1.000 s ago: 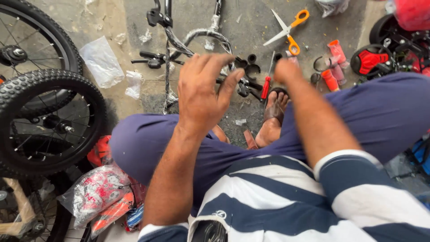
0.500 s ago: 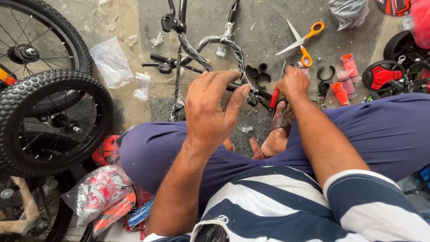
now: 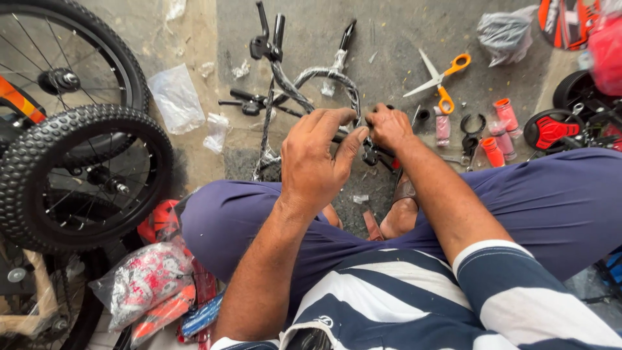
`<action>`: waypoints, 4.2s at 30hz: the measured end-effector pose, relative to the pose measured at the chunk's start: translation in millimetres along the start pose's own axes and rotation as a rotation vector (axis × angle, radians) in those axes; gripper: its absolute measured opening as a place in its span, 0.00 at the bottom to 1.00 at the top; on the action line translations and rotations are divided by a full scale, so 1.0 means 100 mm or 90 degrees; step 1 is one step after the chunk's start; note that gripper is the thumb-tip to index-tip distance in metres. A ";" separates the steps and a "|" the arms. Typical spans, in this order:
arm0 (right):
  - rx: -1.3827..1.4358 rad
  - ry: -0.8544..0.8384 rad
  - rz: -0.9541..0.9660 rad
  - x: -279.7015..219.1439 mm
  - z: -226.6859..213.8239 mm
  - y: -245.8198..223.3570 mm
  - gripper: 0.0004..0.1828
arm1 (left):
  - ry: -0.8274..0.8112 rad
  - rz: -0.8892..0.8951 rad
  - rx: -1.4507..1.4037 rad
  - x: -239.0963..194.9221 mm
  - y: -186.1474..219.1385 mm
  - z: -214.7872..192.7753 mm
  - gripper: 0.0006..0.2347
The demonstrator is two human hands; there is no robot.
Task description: The person sits on the ground and assembles a bicycle bell. They unwrap the bell from plastic packaging, use scissors to cut the plastic, and then use a screwdriver to tighten the mounting bracket. Bicycle wheels and a frame are visible in the background.
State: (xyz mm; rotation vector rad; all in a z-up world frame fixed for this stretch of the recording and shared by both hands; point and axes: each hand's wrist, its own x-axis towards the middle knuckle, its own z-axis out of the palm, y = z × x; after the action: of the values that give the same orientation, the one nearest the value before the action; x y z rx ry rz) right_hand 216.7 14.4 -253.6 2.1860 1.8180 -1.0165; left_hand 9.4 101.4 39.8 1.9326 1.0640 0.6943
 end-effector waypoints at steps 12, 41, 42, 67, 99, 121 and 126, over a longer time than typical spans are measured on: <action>0.038 0.208 -0.113 -0.10 0.26 0.38 0.07 | 0.020 0.003 0.000 -0.07 -0.05 -0.01 0.10; 0.406 0.165 0.069 -0.33 -0.59 0.20 0.14 | -0.188 -0.175 -0.471 -0.09 -0.17 0.25 0.29; 0.535 0.183 0.026 -0.37 -0.77 0.11 0.13 | -0.190 -0.178 -0.447 -0.08 -0.17 0.25 0.29; 0.847 0.349 -0.125 -1.89 -1.80 -0.55 0.09 | -0.371 -0.201 -0.735 -0.19 -0.17 0.25 0.28; 0.392 0.396 -0.244 -1.80 -1.86 -0.85 0.08 | -0.240 -0.125 -0.078 -0.22 -0.10 0.41 0.25; 0.248 0.572 -0.225 -1.75 -1.61 -0.77 0.10 | -0.205 -0.108 -0.153 -0.29 0.01 0.42 0.25; 0.444 0.503 -0.139 -1.67 -1.47 -0.70 0.16 | -0.146 -0.110 -0.238 -0.28 0.02 0.42 0.23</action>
State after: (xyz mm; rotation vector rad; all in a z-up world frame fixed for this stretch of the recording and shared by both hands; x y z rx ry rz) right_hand 205.3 -32.8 -25.3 3.2106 2.2916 -1.0126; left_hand 28.0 60.9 17.2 1.5373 0.8754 0.5172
